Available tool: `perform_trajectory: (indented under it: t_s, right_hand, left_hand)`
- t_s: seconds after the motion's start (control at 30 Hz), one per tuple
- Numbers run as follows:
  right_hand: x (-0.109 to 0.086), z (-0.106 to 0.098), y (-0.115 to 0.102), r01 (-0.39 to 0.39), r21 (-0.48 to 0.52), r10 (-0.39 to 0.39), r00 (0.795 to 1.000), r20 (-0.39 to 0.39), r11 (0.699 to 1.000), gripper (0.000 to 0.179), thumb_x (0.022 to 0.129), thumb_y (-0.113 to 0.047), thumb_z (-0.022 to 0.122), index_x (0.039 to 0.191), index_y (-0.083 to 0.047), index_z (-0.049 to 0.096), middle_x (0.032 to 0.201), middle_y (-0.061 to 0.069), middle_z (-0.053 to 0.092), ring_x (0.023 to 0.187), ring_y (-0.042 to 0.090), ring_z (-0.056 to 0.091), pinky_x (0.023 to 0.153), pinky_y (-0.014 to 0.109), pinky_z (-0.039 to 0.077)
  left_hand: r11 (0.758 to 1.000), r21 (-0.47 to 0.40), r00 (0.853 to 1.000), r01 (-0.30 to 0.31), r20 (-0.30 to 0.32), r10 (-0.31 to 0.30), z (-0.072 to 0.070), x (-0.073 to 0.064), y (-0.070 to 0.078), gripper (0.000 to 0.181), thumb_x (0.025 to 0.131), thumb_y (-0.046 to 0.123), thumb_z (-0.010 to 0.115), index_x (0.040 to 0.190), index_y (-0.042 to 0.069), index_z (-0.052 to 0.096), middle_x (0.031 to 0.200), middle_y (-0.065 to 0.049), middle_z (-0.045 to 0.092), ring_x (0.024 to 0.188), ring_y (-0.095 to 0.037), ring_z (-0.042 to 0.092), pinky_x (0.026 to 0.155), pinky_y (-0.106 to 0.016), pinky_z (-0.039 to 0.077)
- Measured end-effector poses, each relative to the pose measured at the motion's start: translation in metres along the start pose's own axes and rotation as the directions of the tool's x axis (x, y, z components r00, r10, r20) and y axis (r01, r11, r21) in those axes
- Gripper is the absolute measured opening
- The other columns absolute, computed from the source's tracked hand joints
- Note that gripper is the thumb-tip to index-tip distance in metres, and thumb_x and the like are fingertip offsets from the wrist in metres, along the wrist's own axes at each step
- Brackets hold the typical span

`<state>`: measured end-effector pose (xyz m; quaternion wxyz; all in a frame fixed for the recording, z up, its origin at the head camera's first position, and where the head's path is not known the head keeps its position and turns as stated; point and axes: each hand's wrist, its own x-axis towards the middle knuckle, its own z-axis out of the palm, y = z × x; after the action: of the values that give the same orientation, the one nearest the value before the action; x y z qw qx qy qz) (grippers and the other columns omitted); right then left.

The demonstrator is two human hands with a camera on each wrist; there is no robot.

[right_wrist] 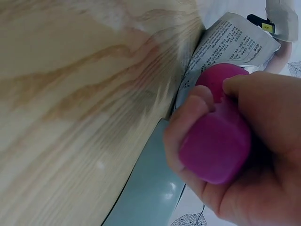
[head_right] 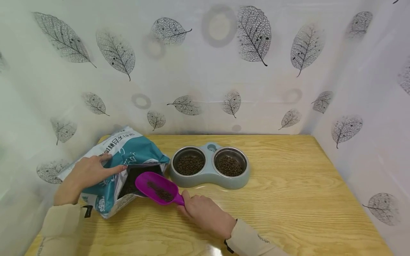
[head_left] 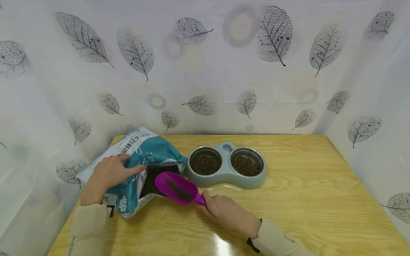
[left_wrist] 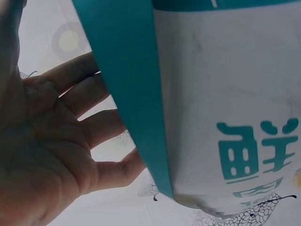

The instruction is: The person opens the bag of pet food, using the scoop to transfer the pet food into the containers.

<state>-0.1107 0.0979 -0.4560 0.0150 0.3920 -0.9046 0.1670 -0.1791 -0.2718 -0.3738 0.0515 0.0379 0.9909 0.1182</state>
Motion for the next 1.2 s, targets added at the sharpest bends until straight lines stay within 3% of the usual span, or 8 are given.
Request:
perform_trajectory:
  t_s: [0.33,0.5,0.63,0.87,1.03,1.2]
  right_hand:
    - [0.0,-0.011,0.01,-0.01,0.149,0.007,1.0,0.02,0.989,0.019,0.106,-0.031,0.058,0.103,-0.013,0.051,0.065,-0.012,0.038,0.056,-0.002,0.037,0.05,0.014,0.033]
    - [-0.006,-0.028,0.017,-0.066,0.261,0.058,0.998,0.036,0.963,0.026,0.104,-0.041,0.06,0.106,-0.015,0.061,0.069,-0.016,0.05,0.058,-0.006,0.042,0.051,0.014,0.037]
    - [-0.015,-0.042,0.025,-0.09,0.313,0.087,0.996,0.024,0.946,0.027,0.102,-0.039,0.063,0.109,-0.013,0.064,0.073,-0.015,0.06,0.057,-0.008,0.046,0.051,0.015,0.041]
    - [-0.039,-0.067,0.044,-0.074,0.309,0.093,0.995,-0.046,0.948,0.017,0.1,-0.027,0.069,0.107,-0.012,0.064,0.069,-0.014,0.056,0.053,-0.01,0.04,0.045,0.014,0.04]
    - [-0.053,-0.085,0.058,-0.15,0.27,0.173,0.983,-0.063,0.951,0.02,0.098,-0.031,0.07,0.107,-0.014,0.065,0.067,-0.015,0.053,0.052,-0.008,0.038,0.046,0.018,0.038]
    - [-0.068,-0.101,0.074,-0.262,0.225,0.287,0.954,-0.089,0.938,0.022,0.097,-0.031,0.071,0.106,-0.012,0.067,0.062,-0.015,0.043,0.05,-0.006,0.032,0.045,0.018,0.032]
  left_hand:
    - [1.0,0.002,1.0,-0.01,-0.005,0.01,-0.002,0.002,0.001,0.102,0.087,0.075,0.059,0.143,-0.009,0.053,0.132,-0.042,0.057,0.092,-0.044,0.067,0.07,-0.05,0.052]
    - [1.0,0.002,1.0,-0.007,0.003,0.007,-0.002,0.002,0.002,0.102,0.087,0.076,0.058,0.144,-0.009,0.053,0.133,-0.041,0.057,0.092,-0.043,0.066,0.07,-0.05,0.052]
    - [1.0,0.004,1.0,0.0,0.008,0.0,-0.002,0.002,0.001,0.103,0.087,0.076,0.058,0.144,-0.009,0.052,0.134,-0.041,0.057,0.089,-0.039,0.066,0.067,-0.047,0.051]
    - [1.0,0.002,1.0,0.005,0.02,-0.005,-0.001,0.001,0.0,0.105,0.087,0.077,0.058,0.145,-0.01,0.051,0.129,-0.042,0.059,0.077,-0.03,0.062,0.06,-0.038,0.046]
    - [1.0,-0.013,1.0,0.0,0.015,0.0,0.0,0.0,-0.002,0.104,0.087,0.075,0.059,0.145,-0.01,0.05,0.123,-0.042,0.061,0.07,-0.025,0.058,0.057,-0.035,0.042]
    - [1.0,-0.019,1.0,0.005,0.018,-0.004,0.001,-0.001,-0.002,0.104,0.087,0.076,0.059,0.145,-0.01,0.05,0.123,-0.041,0.062,0.069,-0.025,0.058,0.057,-0.035,0.043]
